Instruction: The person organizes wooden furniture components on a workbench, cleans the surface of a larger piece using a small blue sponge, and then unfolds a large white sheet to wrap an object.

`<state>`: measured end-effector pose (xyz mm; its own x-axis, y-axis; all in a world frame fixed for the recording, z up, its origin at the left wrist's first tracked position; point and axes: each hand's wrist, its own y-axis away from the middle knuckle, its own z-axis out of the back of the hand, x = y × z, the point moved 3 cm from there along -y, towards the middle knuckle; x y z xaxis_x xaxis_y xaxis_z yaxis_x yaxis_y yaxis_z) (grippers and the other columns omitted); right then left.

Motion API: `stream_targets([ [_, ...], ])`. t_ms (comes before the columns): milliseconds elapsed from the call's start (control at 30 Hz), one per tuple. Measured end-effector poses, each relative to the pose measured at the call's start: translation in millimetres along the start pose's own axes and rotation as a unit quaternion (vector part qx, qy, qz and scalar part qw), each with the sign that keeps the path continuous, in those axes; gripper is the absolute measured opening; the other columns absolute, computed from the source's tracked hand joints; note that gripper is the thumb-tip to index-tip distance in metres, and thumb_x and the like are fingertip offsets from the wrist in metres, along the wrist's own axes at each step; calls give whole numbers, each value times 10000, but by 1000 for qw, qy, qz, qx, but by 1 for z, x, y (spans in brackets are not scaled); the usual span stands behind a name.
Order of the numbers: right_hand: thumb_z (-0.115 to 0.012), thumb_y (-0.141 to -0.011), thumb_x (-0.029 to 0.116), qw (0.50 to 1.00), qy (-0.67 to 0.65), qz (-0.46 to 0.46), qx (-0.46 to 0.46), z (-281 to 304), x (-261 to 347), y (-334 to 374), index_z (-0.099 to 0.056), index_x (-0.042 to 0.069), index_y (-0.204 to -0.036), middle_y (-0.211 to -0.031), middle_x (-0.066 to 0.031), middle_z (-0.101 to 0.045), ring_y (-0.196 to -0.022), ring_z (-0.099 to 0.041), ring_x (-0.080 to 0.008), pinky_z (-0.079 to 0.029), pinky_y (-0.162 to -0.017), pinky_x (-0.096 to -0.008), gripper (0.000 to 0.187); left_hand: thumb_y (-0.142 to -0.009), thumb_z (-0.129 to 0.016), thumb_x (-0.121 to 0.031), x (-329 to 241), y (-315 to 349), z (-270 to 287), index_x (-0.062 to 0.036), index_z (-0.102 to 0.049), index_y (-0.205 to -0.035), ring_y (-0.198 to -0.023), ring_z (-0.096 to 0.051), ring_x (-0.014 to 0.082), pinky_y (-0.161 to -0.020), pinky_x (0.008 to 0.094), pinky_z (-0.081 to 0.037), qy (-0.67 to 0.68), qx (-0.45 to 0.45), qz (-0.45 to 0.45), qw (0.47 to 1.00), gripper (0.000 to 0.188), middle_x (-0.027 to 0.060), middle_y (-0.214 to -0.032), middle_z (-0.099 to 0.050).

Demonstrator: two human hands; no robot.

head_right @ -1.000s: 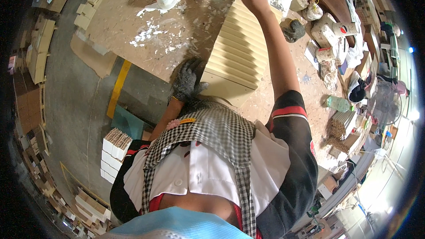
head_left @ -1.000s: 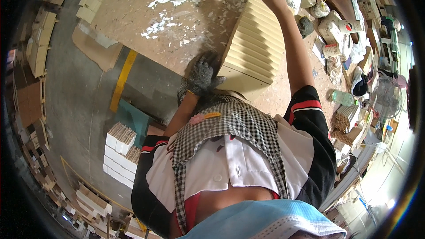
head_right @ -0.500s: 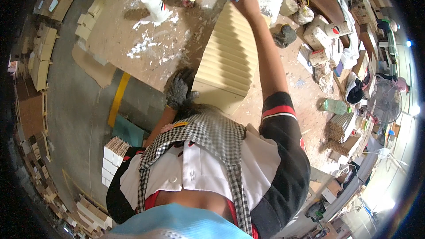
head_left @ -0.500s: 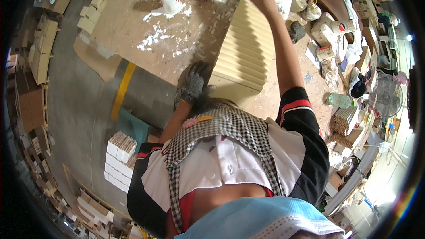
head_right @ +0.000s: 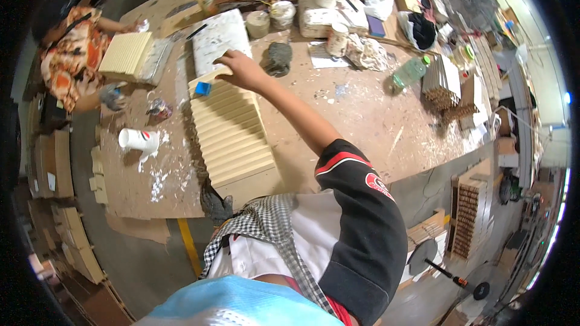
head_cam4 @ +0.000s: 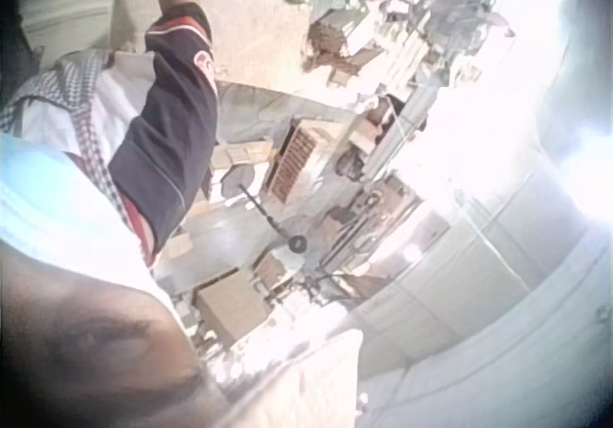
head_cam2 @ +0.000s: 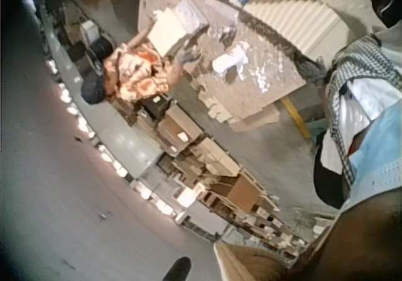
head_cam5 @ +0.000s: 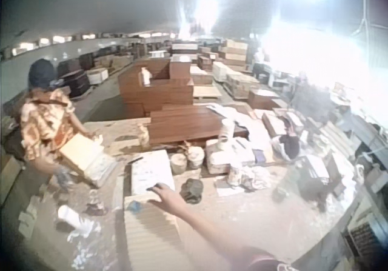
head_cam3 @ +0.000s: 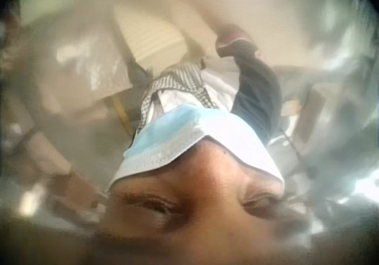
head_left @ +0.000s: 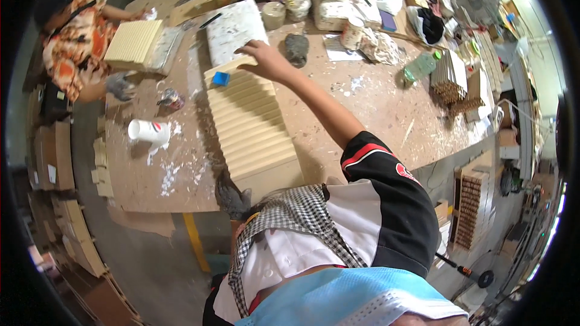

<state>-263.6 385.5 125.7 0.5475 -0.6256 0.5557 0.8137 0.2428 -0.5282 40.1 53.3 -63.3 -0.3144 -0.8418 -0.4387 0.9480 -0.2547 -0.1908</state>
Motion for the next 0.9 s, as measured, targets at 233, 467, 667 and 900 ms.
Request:
stream_targets([
  [233, -714, -776, 6, 950, 18, -265, -162, 176, -178, 88, -709, 68, -1031, -1034, -143, -678, -939, -661, -298, -530, -811, -415, 263, -843, -566, -520, -15, -7, 26, 36, -369, -1444, -1296, -415, 466, -1105, 550, -299, -36, 14, 48, 998, 842, 291, -1408, -442],
  [467, -656, -849, 214, 842, 395, -337, -144, 317, -349, 119, -724, 87, -944, -1006, -162, -668, -896, -647, -376, -516, -787, -470, 172, -866, -560, -487, -19, 3, 50, 32, -381, -1439, -1296, -425, 457, -1100, 543, -311, -89, 12, 129, 988, 794, 286, -1407, -449],
  [667, -638, -877, 258, 786, 492, -371, 51, 315, -430, 98, -729, 102, -994, -1359, -102, -547, -1102, -612, -326, -513, -876, -475, 216, -886, -554, -458, -13, 41, 83, 29, -391, -1436, -1295, -433, 450, -1096, 537, -322, -155, 20, 247, 956, 752, 282, -1406, -454],
  [900, -502, -911, 198, 751, 478, -441, -111, 313, -491, 63, -522, 52, -1388, -1527, -206, -379, -1338, -464, -359, -371, -1084, -502, 499, -909, -548, -424, -15, 44, 127, 24, -403, -1432, -1294, -442, 441, -1091, 530, -334, -208, 15, 326, 922, 704, 278, -1404, -460],
])
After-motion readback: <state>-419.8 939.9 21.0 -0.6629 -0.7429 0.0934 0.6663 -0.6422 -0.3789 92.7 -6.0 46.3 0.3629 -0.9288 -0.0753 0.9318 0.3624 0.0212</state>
